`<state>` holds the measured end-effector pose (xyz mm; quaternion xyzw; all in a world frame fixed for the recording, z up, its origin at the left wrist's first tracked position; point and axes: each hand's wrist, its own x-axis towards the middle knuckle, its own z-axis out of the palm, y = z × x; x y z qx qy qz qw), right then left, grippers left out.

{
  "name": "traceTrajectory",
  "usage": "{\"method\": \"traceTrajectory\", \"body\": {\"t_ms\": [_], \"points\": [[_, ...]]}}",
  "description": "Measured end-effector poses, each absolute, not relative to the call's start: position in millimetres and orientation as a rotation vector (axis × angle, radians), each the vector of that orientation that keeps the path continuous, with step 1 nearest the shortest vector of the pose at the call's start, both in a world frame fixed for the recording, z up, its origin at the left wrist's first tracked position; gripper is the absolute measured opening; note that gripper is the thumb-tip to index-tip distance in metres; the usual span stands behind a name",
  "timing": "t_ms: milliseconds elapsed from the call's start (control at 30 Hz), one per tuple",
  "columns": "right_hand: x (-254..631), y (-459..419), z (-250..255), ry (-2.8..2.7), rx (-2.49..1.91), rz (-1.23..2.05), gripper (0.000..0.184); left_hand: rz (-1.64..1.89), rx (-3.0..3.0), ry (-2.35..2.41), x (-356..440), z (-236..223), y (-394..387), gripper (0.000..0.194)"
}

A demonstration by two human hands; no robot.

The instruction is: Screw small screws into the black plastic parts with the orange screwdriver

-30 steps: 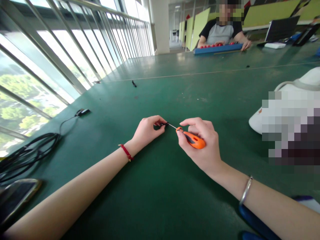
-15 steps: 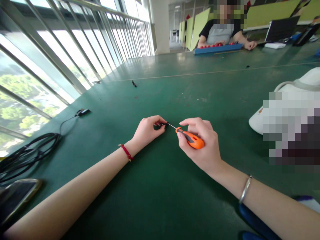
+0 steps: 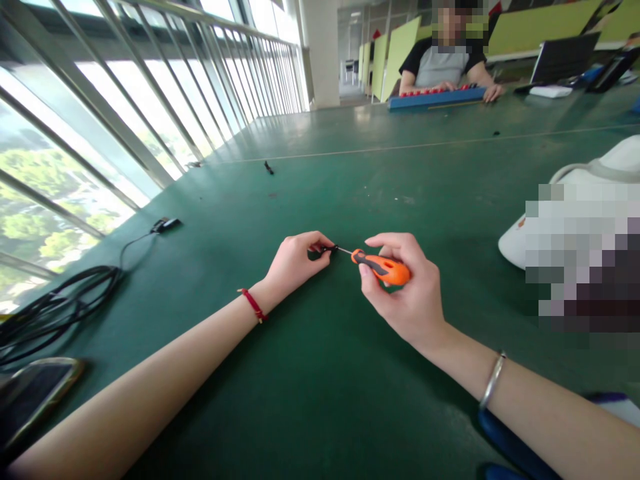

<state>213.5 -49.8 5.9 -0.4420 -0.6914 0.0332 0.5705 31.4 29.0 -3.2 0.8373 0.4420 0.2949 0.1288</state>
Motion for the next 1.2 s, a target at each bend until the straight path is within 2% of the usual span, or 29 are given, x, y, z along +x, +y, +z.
{"method": "traceTrajectory", "body": {"t_ms": [100, 167, 233, 367, 433, 633, 700, 833, 900, 967, 1100, 1200], "points": [[214.3, -46.3, 4.4, -1.600, -0.939, 0.116, 0.045, 0.858, 2.438, 1.283, 31.2, -2.9, 29.3, 0.015], [214.3, -46.2, 4.9, -1.631, -0.949, 0.164, 0.052, 0.858, 2.440, 1.273, 30.9, -3.3, 29.6, 0.015], [213.6, -48.0, 6.7, -1.679, -1.012, 0.171, 0.043, 0.863, 2.440, 1.262, 30.6, -3.9, 29.7, 0.015], [212.4, -51.6, 9.4, -1.708, -1.109, 0.117, 0.012, 0.868, 2.436, 1.262, 30.4, -5.0, 29.9, 0.015], [213.0, -50.7, 8.4, -1.673, -1.077, 0.095, 0.013, 0.864, 2.437, 1.267, 30.3, -5.0, 30.0, 0.015], [216.2, -44.7, 3.2, -1.614, -0.967, 0.136, 0.045, 0.859, 2.433, 1.275, 30.3, -4.1, 29.8, 0.015], [215.9, -46.2, 4.3, -1.644, -1.008, 0.169, 0.041, 0.856, 2.432, 1.272, 30.4, -3.7, 29.6, 0.015], [214.1, -51.9, 8.1, -1.700, -1.091, 0.172, 0.013, 0.864, 2.428, 1.275, 30.3, -3.5, 29.7, 0.016], [213.7, -52.5, 8.6, -1.689, -1.081, 0.144, 0.012, 0.867, 2.428, 1.273, 30.2, -3.8, 30.0, 0.016], [213.8, -50.7, 7.6, -1.644, -1.026, 0.096, 0.020, 0.866, 2.428, 1.274, 30.2, -4.1, 30.1, 0.016], [214.1, -45.8, 4.8, -1.586, -0.899, 0.169, 0.048, 0.863, 2.426, 1.275, 30.7, -4.0, 29.8, 0.015], [213.6, -46.7, 5.5, -1.623, -0.951, 0.235, 0.053, 0.863, 2.427, 1.267, 30.9, -4.0, 29.6, 0.016]]}}
